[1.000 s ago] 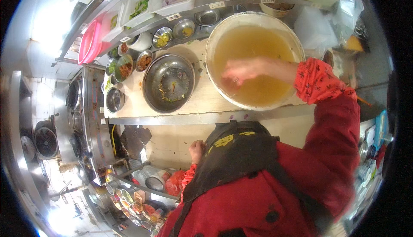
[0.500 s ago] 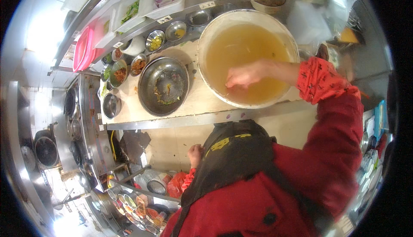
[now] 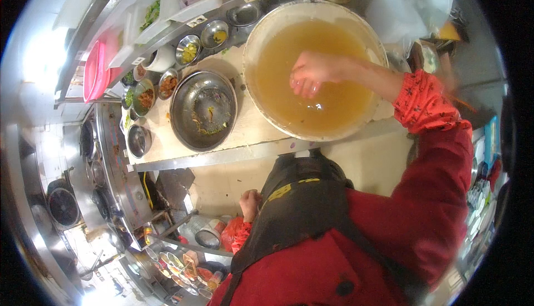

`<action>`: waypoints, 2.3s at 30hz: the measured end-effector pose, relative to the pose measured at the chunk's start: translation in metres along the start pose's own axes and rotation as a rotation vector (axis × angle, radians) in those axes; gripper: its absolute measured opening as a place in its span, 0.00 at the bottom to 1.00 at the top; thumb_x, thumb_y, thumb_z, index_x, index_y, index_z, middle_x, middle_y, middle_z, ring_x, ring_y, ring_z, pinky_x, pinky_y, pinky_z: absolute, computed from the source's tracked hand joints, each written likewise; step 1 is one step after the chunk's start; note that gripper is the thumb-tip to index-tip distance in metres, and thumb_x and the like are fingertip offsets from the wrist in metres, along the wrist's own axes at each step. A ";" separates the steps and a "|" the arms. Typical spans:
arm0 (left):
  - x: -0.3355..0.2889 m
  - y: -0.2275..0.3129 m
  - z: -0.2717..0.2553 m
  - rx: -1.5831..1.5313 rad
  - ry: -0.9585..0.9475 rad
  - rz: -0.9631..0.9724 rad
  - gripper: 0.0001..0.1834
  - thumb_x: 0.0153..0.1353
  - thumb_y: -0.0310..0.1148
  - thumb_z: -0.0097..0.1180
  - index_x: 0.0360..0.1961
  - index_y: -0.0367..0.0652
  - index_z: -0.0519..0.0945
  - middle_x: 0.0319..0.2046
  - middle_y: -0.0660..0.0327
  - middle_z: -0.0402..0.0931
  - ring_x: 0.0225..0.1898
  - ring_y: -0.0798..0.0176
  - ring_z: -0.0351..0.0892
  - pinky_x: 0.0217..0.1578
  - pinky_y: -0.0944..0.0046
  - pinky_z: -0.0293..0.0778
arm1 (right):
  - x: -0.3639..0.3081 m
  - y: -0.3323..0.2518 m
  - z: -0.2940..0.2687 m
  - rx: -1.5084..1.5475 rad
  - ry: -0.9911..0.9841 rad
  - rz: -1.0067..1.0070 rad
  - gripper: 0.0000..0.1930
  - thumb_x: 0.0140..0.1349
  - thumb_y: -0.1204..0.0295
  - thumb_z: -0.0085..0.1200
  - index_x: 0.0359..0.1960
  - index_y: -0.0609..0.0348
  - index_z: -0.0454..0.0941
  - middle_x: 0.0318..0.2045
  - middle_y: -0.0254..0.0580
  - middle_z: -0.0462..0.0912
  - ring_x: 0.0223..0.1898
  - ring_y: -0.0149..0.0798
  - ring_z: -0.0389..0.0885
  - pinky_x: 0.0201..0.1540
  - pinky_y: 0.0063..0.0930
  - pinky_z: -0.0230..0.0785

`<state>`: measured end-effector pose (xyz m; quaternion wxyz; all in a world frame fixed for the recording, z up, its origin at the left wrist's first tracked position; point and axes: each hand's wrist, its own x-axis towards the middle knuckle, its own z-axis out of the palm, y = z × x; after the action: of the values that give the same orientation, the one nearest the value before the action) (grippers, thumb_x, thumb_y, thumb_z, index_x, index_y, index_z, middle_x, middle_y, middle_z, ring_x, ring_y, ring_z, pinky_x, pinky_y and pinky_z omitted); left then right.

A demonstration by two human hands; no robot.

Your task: The person mops the kitchen floor with a long-handled mop, moving around stainless steel counters and equipment. They then place the mop in a sink and later lift a bucket of liquid to stir its contents with their hand.

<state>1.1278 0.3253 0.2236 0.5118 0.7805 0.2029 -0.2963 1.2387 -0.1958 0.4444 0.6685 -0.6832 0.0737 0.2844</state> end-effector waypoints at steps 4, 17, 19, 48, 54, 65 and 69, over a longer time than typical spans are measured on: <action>-0.005 0.023 0.002 -0.169 -0.045 -0.033 0.12 0.61 0.30 0.50 0.34 0.28 0.78 0.23 0.53 0.79 0.24 0.62 0.80 0.26 0.65 0.75 | 0.008 0.007 0.006 0.062 -0.149 0.012 0.15 0.62 0.69 0.46 0.37 0.73 0.76 0.33 0.53 0.79 0.31 0.45 0.81 0.32 0.37 0.78; -0.001 0.034 0.005 -0.131 -0.044 -0.068 0.12 0.61 0.30 0.50 0.35 0.30 0.78 0.25 0.54 0.79 0.25 0.61 0.80 0.28 0.66 0.76 | 0.019 0.032 0.036 -0.371 -0.361 0.080 0.14 0.66 0.68 0.44 0.36 0.66 0.80 0.32 0.41 0.83 0.31 0.33 0.77 0.38 0.29 0.69; -0.002 0.036 0.004 -0.126 -0.051 -0.059 0.12 0.61 0.31 0.50 0.35 0.29 0.78 0.25 0.54 0.79 0.25 0.61 0.80 0.28 0.65 0.76 | 0.015 0.031 0.038 -0.361 -0.389 0.069 0.14 0.66 0.69 0.44 0.36 0.66 0.80 0.33 0.42 0.84 0.32 0.33 0.78 0.38 0.29 0.70; 0.001 0.050 0.010 -0.007 -0.063 -0.056 0.12 0.61 0.32 0.49 0.33 0.30 0.78 0.22 0.56 0.79 0.22 0.67 0.75 0.24 0.68 0.70 | -0.080 -0.025 0.039 -0.430 -0.237 -0.006 0.11 0.48 0.77 0.59 0.35 0.68 0.81 0.30 0.45 0.85 0.32 0.34 0.83 0.37 0.28 0.74; 0.005 0.066 0.017 -0.055 -0.121 0.023 0.12 0.63 0.31 0.47 0.35 0.30 0.77 0.22 0.55 0.77 0.23 0.63 0.78 0.26 0.66 0.75 | -0.094 -0.021 0.041 -0.257 -0.057 -0.093 0.09 0.51 0.80 0.56 0.35 0.67 0.81 0.31 0.41 0.85 0.34 0.33 0.83 0.39 0.25 0.75; -0.108 0.331 0.095 0.396 -0.113 1.297 0.08 0.57 0.20 0.57 0.39 0.35 0.75 0.32 0.56 0.74 0.32 0.61 0.76 0.35 0.64 0.72 | -0.089 -0.042 0.063 0.563 0.186 -0.333 0.15 0.59 0.84 0.42 0.46 0.78 0.74 0.45 0.58 0.79 0.47 0.46 0.81 0.53 0.33 0.75; -0.136 0.373 0.129 0.386 -0.062 1.493 0.12 0.53 0.21 0.62 0.39 0.36 0.77 0.33 0.56 0.74 0.32 0.58 0.76 0.34 0.63 0.73 | -0.096 -0.049 0.076 0.535 0.214 -0.416 0.16 0.59 0.84 0.42 0.49 0.75 0.73 0.47 0.57 0.78 0.48 0.45 0.80 0.54 0.32 0.74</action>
<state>1.2256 0.0583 0.5289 0.4363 0.7771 -0.4472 0.0758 1.1609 -0.1454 0.5378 0.8559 -0.5102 0.0746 0.0397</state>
